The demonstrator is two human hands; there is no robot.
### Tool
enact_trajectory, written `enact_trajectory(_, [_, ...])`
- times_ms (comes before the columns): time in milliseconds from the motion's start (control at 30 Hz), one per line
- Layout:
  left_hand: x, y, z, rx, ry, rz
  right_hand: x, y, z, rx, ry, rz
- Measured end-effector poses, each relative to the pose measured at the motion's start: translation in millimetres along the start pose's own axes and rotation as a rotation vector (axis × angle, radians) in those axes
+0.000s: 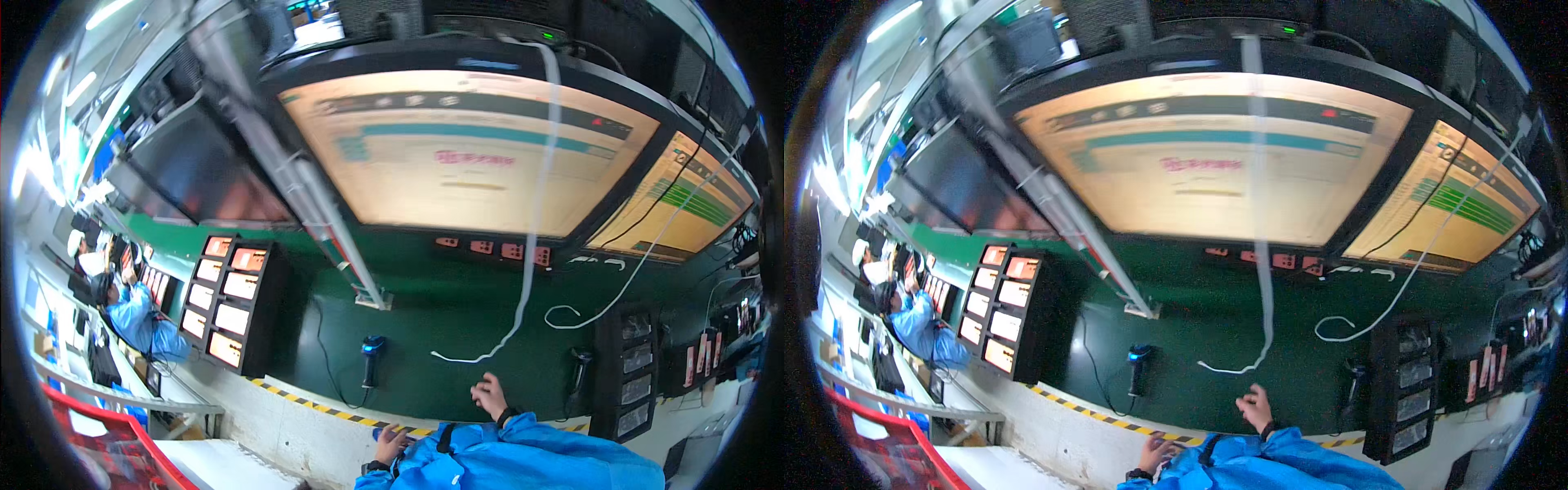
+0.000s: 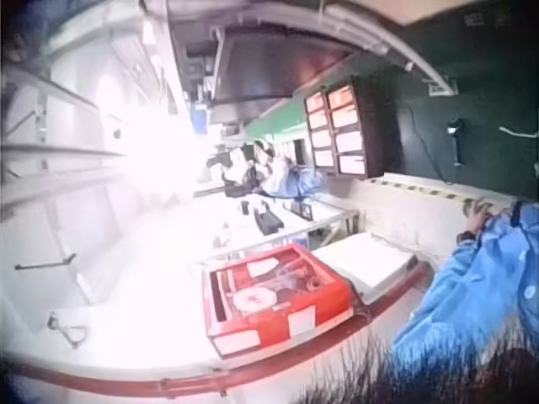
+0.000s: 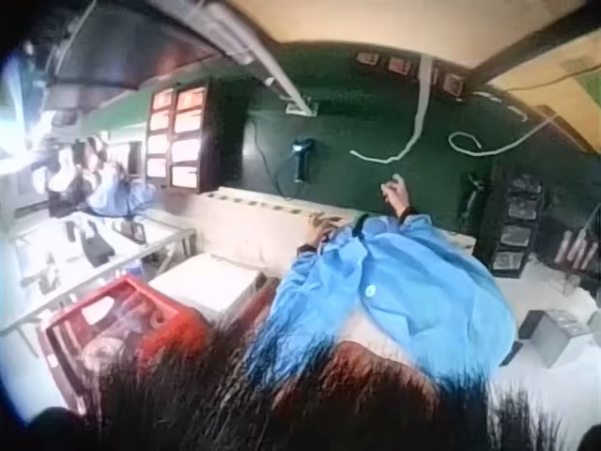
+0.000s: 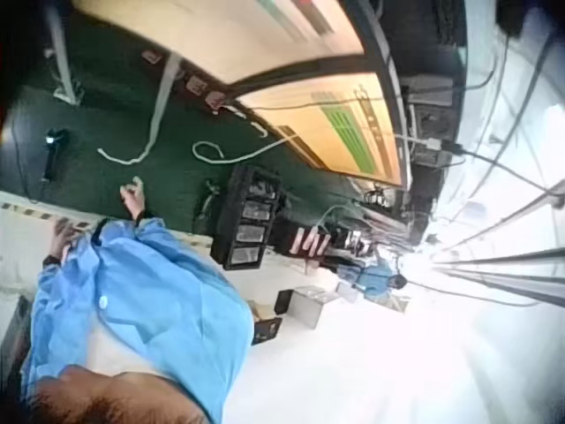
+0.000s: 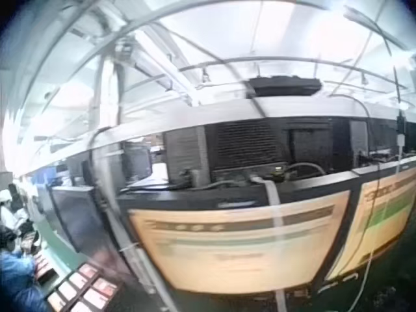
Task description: The recorder is performing functional testing and scanning of smartphones on a production line in a factory.
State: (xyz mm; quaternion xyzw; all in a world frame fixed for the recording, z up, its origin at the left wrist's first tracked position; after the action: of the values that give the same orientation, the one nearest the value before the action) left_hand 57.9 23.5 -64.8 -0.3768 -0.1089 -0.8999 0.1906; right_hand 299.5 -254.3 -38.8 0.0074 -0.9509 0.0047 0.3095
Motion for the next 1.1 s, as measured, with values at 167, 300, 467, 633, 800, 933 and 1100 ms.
enact_trajectory(167, [29.6, -111.4, -112.2, 0.147, -0.301, 0.288, 1.3, 104.2, -80.9, -0.367, -0.011, -0.342])
enact_trajectory(300, [72.7, -200.7, -144.5, 0.402, -0.278, 0.428, 21.1, 128.1, -59.2, 0.055, -0.51, -0.067])
enact_trajectory(467, [70.3, -254.4, -140.0, 0.496, -0.228, 0.499, 41.5, 170.4, 91.5, 0.396, -0.064, -0.063])
enact_trajectory(633, [41.3, -302.1, -44.9, 0.647, -0.033, 0.4, 149.5, 351.1, 59.4, 0.594, -0.182, -0.841])
enact_trajectory(800, [4.7, -355.8, 60.8, 0.69, 0.141, 0.318, 169.9, 483.8, -18.6, 0.453, -0.242, -0.842])
enact_trajectory(933, [-37.4, -395.8, 91.7, 0.783, 0.152, 0.289, 181.5, 574.3, -83.0, 0.449, -0.502, -0.765])
enact_trajectory(1100, [-96.7, -422.6, 95.3, 0.759, 0.015, 0.35, 206.3, 665.2, -110.5, 0.495, -1.065, -0.754])
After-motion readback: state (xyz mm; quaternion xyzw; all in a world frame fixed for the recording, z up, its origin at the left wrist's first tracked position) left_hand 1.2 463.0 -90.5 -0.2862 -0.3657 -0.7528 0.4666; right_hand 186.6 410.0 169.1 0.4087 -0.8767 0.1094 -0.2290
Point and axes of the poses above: each hand's wrist, its own x-axis away from the middle knuckle, its own y-axis out of the palm, z = x × y, the point moved 9 cm from there along -x, towards the middle knuckle, and after that the axes turned 3 degrees about -x, right-handed, at the moved point
